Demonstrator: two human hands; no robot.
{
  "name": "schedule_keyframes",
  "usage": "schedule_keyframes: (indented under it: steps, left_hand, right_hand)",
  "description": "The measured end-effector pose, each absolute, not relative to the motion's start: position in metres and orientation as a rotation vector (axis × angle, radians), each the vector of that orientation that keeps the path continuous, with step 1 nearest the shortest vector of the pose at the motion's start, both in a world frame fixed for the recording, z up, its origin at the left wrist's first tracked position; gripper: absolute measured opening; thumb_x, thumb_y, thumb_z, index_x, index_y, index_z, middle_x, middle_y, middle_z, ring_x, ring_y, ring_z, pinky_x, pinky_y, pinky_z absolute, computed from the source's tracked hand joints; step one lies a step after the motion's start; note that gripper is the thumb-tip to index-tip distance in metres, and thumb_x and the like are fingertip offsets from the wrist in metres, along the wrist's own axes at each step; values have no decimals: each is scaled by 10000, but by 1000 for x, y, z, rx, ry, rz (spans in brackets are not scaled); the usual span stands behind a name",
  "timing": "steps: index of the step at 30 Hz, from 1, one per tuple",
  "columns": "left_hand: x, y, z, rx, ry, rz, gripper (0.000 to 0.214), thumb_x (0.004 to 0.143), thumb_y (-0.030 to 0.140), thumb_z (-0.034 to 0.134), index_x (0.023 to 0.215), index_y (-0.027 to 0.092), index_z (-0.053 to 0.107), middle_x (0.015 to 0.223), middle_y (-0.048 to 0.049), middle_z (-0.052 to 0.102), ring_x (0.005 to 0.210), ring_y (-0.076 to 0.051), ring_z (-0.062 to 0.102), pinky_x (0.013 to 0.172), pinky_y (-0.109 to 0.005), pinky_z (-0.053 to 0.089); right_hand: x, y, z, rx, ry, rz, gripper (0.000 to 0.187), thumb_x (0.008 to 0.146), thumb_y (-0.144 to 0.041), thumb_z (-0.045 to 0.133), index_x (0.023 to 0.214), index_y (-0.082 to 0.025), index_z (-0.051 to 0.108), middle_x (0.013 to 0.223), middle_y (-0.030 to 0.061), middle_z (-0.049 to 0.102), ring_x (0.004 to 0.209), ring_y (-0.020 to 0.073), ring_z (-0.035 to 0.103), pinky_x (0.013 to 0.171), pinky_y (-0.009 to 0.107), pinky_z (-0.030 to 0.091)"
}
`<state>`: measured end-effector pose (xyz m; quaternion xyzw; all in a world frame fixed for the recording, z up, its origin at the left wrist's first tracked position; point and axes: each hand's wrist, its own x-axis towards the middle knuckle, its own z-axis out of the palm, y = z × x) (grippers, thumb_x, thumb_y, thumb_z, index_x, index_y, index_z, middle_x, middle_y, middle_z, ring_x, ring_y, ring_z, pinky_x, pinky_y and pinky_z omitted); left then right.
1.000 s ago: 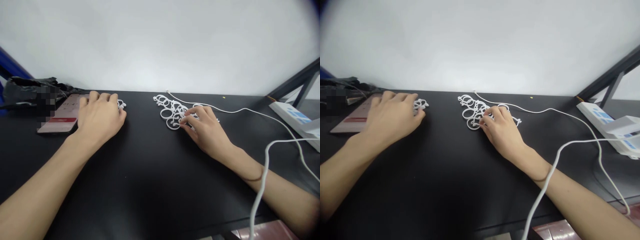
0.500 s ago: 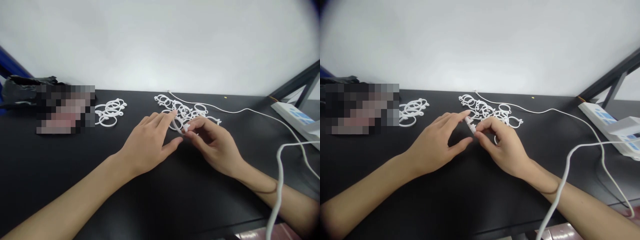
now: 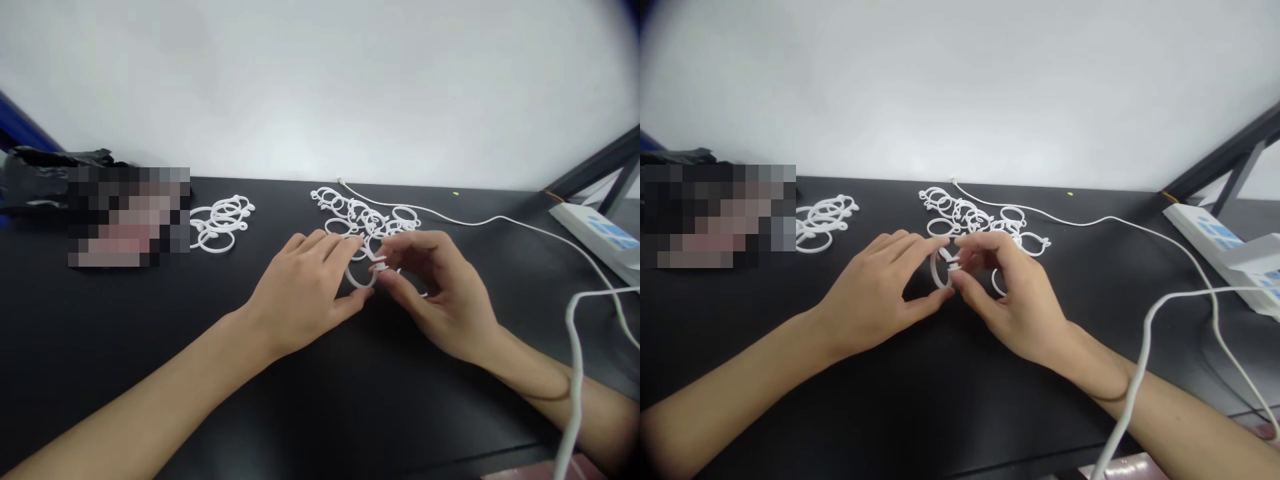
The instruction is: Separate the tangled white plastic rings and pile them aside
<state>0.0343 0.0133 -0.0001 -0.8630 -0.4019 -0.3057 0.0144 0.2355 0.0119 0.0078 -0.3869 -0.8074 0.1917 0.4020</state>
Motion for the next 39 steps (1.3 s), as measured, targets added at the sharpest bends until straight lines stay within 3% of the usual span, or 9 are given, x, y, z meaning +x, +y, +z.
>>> schedule_keyframes:
  steps: [8, 14, 29, 34, 39]
  left_hand:
    - [32, 14, 0, -2661, -1231, -964, 374, 914, 374, 580, 1176, 107, 586, 1041, -102, 698, 955, -234, 621, 854, -384, 479]
    - [31, 15, -1, -2646, -1199, -975, 395, 908, 390, 596, 1167, 91, 596, 1019, -104, 696, 947, -237, 627, 844, -381, 477]
    - [33, 13, 0, -2714, -1178, -923, 370, 934, 400, 546, 1161, 114, 601, 1007, -88, 692, 931, -230, 612, 815, -383, 465]
    - [28, 20, 4, -2555, -1323, -830, 351, 921, 351, 515, 1183, 132, 594, 994, -99, 668, 942, -259, 588, 821, -403, 474]
    - [-4, 38, -1, -2189, -1581, -678, 337, 871, 289, 518, 1175, 165, 595, 998, -127, 632, 1008, -332, 557, 826, -463, 465]
  right_hand:
    - [236, 14, 20, -893, -2255, 154, 268, 920, -115, 544, 1144, -248, 604, 993, 63, 679, 853, 181, 666, 723, 310, 554]
    - [237, 15, 18, -897, -2266, 169, 260, 925, -85, 529, 1127, -237, 591, 1017, 59, 692, 906, 174, 670, 750, 296, 555]
    - [236, 14, 16, -1000, -2213, 267, 140, 954, -141, 503, 993, -234, 599, 862, 21, 688, 727, 141, 667, 622, 253, 539]
    - [237, 20, 12, -1071, -2259, 146, 305, 936, -210, 561, 1239, -226, 537, 1032, 65, 703, 916, 201, 680, 789, 355, 576]
    - [240, 28, 4, -992, -2530, -12, 220, 937, -233, 563, 1144, -175, 616, 1218, 127, 650, 1219, 293, 533, 1023, 519, 478]
